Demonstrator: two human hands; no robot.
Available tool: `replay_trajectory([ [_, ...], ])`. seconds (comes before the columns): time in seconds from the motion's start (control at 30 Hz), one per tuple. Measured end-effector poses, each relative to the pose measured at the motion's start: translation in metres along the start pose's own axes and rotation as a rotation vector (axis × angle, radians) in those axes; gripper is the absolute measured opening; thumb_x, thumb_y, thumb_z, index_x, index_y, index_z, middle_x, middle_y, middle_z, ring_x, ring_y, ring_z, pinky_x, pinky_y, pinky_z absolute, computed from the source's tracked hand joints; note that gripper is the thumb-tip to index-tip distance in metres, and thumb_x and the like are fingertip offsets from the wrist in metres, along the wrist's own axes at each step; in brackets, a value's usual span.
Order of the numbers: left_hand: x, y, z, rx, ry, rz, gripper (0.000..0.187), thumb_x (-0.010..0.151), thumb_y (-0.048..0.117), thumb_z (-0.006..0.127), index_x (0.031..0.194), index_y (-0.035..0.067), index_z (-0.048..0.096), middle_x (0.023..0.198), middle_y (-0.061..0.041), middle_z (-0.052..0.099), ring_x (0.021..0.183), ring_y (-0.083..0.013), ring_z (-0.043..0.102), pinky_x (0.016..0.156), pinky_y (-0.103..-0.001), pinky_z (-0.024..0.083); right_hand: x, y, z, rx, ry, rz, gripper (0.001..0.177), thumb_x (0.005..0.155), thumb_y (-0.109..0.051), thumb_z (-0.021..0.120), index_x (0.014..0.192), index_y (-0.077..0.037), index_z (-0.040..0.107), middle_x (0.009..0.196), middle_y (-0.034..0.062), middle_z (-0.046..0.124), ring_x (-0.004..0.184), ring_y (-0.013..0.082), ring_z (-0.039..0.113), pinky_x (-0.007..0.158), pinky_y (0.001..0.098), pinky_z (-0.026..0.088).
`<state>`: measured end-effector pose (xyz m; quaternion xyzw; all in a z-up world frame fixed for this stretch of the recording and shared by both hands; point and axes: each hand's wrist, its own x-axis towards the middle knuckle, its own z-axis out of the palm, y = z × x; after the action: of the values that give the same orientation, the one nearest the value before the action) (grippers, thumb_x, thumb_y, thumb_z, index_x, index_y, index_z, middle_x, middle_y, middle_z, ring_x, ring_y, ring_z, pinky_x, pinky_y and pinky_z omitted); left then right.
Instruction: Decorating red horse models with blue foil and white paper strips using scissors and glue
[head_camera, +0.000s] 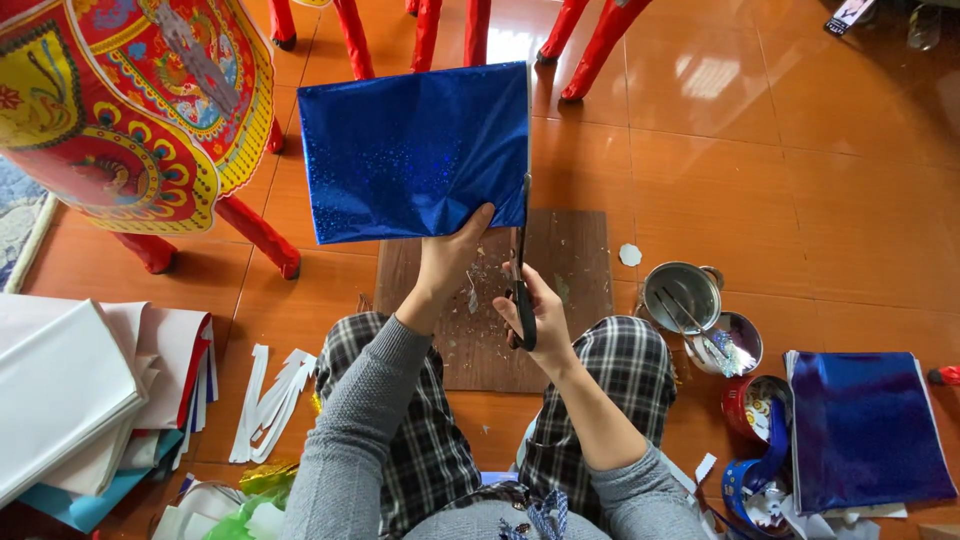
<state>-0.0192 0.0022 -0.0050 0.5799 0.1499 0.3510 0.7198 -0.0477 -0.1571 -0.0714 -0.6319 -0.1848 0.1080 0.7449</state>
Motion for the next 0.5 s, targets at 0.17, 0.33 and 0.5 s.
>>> replay_trajectory([
  [0.17,0.007,-0.019,-0.005,-0.084,-0.042,0.138,0.032,0.069,0.007,0.091,0.098,0.009,0.078,0.094,-0.011,0.074,0.096,-0.0212,0.066,0.096,-0.041,0.046,0.008,-0.016,-0.005,0.102,-0.148,-0.023,0.062,0.081,-0.022,0.078,0.133,0.002,0.052,0.058,0.0183,0.064,0.041,0.0219,0.065,0.032,0.0293,0.053],
  [0.33,0.001,-0.038,-0.012,-0.007,-0.102,0.146,0.042,0.073,0.009,0.089,0.112,0.013,0.073,0.107,-0.008,0.072,0.107,-0.0216,0.064,0.1,-0.041,0.043,0.011,-0.009,-0.024,0.166,-0.293,0.131,0.092,0.077,-0.035,0.081,0.15,-0.008,0.033,0.115,0.0254,0.063,0.108,0.0308,0.065,0.084,0.041,0.058],
  [0.5,0.004,-0.054,-0.018,0.133,-0.226,0.153,0.039,0.071,0.011,0.09,0.107,0.013,0.074,0.105,-0.007,0.072,0.103,-0.0266,0.066,0.097,-0.044,0.048,0.011,-0.008,-0.028,0.054,-0.251,0.156,0.087,0.081,-0.028,0.079,0.153,-0.014,0.031,0.116,0.0231,0.062,0.112,0.0283,0.061,0.091,0.04,0.052],
])
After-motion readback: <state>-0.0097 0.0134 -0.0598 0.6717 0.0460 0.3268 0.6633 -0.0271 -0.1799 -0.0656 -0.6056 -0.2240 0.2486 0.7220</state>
